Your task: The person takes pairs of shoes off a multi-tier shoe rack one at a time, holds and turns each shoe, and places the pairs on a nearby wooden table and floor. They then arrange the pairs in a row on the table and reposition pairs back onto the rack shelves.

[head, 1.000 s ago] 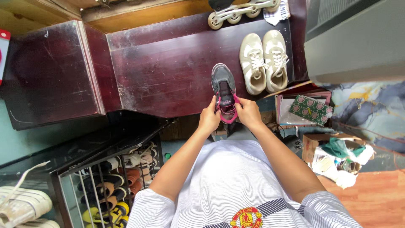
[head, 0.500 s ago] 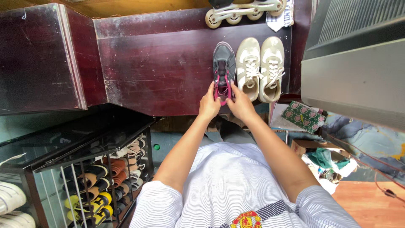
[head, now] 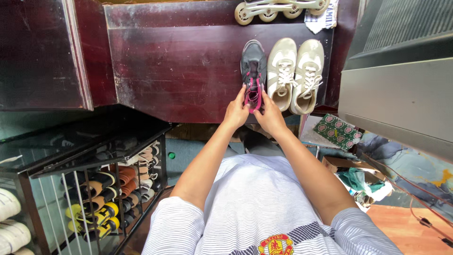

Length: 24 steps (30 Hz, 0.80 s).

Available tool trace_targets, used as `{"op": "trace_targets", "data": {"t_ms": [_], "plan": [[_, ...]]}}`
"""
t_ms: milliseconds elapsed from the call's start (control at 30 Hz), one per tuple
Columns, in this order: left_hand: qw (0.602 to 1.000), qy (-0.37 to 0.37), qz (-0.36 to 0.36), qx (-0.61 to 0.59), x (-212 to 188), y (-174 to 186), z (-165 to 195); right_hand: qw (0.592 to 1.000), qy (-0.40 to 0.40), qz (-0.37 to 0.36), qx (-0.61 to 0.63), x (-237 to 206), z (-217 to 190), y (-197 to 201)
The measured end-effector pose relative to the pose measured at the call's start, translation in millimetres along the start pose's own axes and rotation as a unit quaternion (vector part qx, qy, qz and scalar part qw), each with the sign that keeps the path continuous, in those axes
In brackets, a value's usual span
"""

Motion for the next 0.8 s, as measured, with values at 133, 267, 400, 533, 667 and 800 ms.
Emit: {"op": "trace_targets", "data": {"t_ms": [133,267,400,533,667,800], "plan": [[0.999,0.035,-0.004,0.022,-2.1,7.2,-9.3,1.0,0.008,0.025,-0.014,-1.2,-3.7,-5.1],[0.998,-0.011,0.034,-0.048,-17.0,17.2,-21.2,0.993,-0.013,0.028,-0.117,-6.0,-3.0,-11.8],[0.993,0.021,0.044,-0.111,-49.3,32.5,-55.5,0.978,0.082,0.059,-0.182,-8.8,-14.4,-25.2],[0.989,0.032,0.079,-0.117,-88.2,68.7,-91.0,0.967,0.177,0.026,-0.184,-6.0,-29.7,-56.2],[0.97,0.042,0.164,-0.174,-132.0,114.6,-119.0,0.958,0.239,-0.037,-0.153,-8.3,-61.5,-100.2],[0.938,0.006,0.257,-0.231,-174.8,161.6,-139.4,0.942,0.287,-0.108,-0.135,-21.8,-116.2,-148.9]]}}
Point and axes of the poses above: each hand's wrist, its own x-axis towards the middle knuckle, its own y-axis out of the back of the hand, z = x × y, the point moved 5 cm from there along x, towards the middle knuckle, and after that the axes turned 1 degree about x, right-handed, at the moved point
